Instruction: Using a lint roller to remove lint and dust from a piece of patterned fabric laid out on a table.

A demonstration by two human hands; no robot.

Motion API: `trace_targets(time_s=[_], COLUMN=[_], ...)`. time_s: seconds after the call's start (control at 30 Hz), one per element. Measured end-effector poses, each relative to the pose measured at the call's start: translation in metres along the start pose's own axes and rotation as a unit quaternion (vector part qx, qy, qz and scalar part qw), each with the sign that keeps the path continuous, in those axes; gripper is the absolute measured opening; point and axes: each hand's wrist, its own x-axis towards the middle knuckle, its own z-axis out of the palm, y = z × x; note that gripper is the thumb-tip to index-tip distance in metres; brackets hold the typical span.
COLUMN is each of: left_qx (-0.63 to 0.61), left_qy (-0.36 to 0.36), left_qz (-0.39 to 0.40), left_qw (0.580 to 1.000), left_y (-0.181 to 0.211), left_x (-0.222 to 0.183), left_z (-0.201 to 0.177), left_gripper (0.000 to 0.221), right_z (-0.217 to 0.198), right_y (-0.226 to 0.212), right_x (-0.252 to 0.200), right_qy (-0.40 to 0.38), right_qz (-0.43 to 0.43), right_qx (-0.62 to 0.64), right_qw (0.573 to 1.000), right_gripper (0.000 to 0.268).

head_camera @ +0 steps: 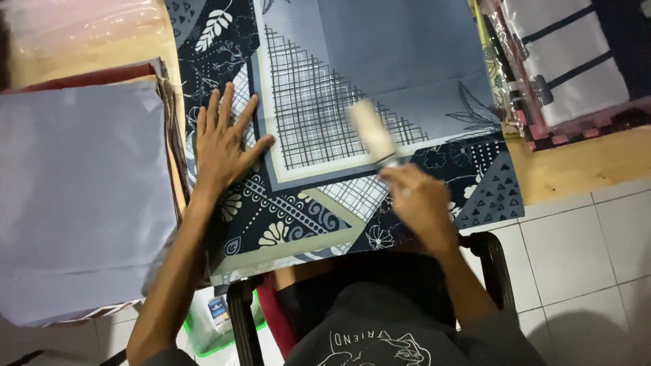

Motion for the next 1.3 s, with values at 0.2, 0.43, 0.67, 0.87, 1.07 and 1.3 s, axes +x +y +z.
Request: trace_targets(time_s=[0.2, 0.43, 0.67, 0.87, 1.07, 1.3], left_qx=[0.005, 0.014, -0.203, -0.127, -0.14, -0.15], left_qy=[-0.013, 0.013, 0.172, 0.031, 0.045, 0.043], left_qz=[-0.011, 0.006, 0.185, 0.125, 0.133, 0.126], left_qw=[1.0, 1.0, 0.946, 0.983, 0.98, 0.98], left_y=[0.0, -0.009, -0.039, -0.023, -0.026, -0.03], left_x=[0.001, 0.001, -0.001, -0.002, -0.004, -0.001], left_z=[0.001, 0.007, 0.018, -0.001, 0.002, 0.007], left_gripper=[0.079, 0.076, 0.057, 0.046, 0.044, 0.042], right_z=[-0.038, -0.031, 0.049, 0.061, 0.06, 0.045], right_y=[0.112, 0.076, 0.012, 0.004, 0.009, -0.006], right_x=[-0.008, -0.001, 0.043, 0.06, 0.012, 0.028], right_qy=[0.09, 0.131, 0.03, -0.057, -0.078, -0.071], right_qz=[0.099, 0.043, -0.26, -0.269, -0.451, -0.47], right_qx=[-0.068, -0.061, -0.067, -0.055, -0.059, -0.035], right_qw=[0.989, 0.988, 0.963, 0.96, 0.887, 0.879], right_gripper=[0.017, 0.015, 0.028, 0.03, 0.022, 0.029])
